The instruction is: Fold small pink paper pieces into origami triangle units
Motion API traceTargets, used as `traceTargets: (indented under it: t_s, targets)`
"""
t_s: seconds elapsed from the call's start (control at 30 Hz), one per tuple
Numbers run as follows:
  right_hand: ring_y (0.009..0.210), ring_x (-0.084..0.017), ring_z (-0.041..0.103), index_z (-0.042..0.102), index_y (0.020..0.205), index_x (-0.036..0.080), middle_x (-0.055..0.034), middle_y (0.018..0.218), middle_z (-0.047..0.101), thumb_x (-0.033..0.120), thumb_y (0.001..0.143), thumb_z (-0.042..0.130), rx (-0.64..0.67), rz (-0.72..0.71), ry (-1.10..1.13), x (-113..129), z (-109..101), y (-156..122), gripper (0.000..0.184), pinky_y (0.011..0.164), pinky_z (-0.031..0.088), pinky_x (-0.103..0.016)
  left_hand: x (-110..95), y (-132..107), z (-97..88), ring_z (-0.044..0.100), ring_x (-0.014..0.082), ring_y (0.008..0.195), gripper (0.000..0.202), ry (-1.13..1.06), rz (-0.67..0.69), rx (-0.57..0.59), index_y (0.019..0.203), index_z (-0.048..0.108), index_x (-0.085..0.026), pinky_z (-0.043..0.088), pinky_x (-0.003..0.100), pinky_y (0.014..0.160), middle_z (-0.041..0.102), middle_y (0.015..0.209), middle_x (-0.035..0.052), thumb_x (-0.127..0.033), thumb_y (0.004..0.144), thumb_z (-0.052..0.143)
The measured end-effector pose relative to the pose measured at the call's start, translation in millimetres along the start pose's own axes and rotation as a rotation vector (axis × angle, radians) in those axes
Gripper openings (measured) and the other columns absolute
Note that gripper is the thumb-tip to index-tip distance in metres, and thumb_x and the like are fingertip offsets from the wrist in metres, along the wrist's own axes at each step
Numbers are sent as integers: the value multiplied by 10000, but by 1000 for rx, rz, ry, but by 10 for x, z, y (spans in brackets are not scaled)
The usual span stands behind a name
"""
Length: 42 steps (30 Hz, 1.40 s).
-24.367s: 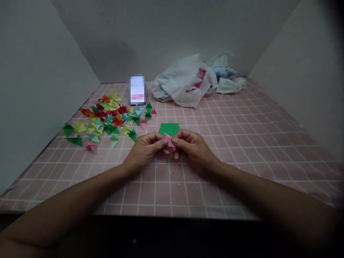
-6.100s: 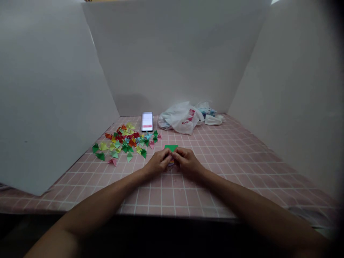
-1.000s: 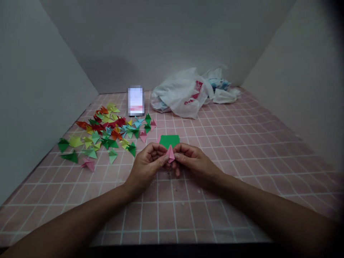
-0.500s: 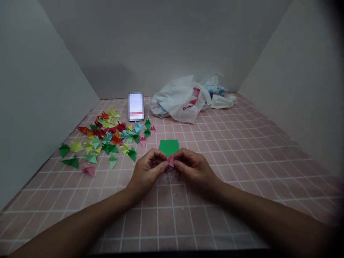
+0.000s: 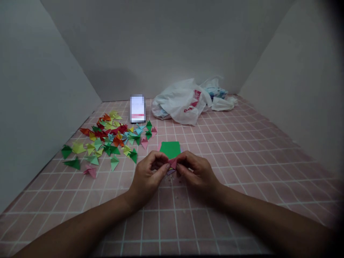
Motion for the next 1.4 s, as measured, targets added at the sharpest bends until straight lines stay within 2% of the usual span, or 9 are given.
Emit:
traceTargets:
  t_s: [0.83,1.23,1.4]
  targets:
    - [678,-141,632,628,915,223,9,740,647,175,950,583,-26,-41,-50,5,27,-36,74,632,483,-288,-35,-30,-3,674,143,725,67,66,97,-34,916,639,-184,555,274,687,677,835,25,-220,880,681]
    - [664,-124,625,626,921,217,15,753,655,154,950,594,-35,-10,25,-6,50,-38,76,642,485,-284,-56,-27,-7,662,138,724,35,78,110,-21,910,648,-180,546,278,683,668,842,27,-204,891,665]
    - [621,-105,595,610,883,211,29,728,630,127,933,593,-43,-16,21,28,41,-40,99,611,469,-269,-154,-24,-15,635,131,799,37,130,223,-1,858,657,-175,543,259,729,641,881,34,-175,876,689]
Point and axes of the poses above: each hand's wrist, its own y-axis towards the middle knuckle, its own z-axis out of the palm, x = y × z, the point moved 4 cm from there along y, towards the middle knuckle
